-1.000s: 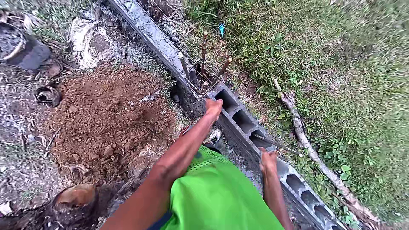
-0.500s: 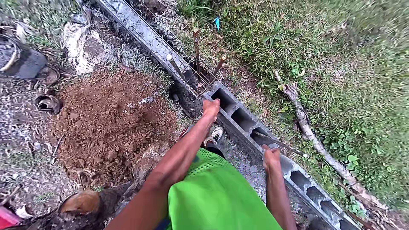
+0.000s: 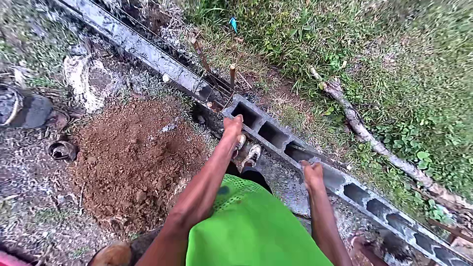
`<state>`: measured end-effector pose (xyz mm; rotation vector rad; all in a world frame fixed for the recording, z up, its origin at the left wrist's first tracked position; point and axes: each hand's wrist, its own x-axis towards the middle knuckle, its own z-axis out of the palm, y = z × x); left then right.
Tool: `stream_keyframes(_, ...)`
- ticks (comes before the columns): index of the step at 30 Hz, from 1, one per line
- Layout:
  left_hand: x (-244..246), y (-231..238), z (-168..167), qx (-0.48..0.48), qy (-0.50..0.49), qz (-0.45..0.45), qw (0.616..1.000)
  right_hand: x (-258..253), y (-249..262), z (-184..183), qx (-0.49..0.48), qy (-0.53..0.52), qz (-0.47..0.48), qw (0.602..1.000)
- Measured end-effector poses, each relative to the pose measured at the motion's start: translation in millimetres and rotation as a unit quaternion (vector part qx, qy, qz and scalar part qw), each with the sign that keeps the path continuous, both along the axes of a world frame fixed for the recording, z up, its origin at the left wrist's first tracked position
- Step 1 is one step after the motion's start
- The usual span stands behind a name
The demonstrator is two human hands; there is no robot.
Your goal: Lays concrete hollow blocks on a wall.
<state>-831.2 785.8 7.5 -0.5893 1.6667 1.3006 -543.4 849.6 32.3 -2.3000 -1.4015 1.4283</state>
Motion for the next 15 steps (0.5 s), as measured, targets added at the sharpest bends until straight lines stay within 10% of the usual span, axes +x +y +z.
stream_keyframes(15, 4, 0, 2, 0.000, 0.020, -0.014, 1.000, -4, 8, 13, -0.028, -0.038, 0.016, 0.999)
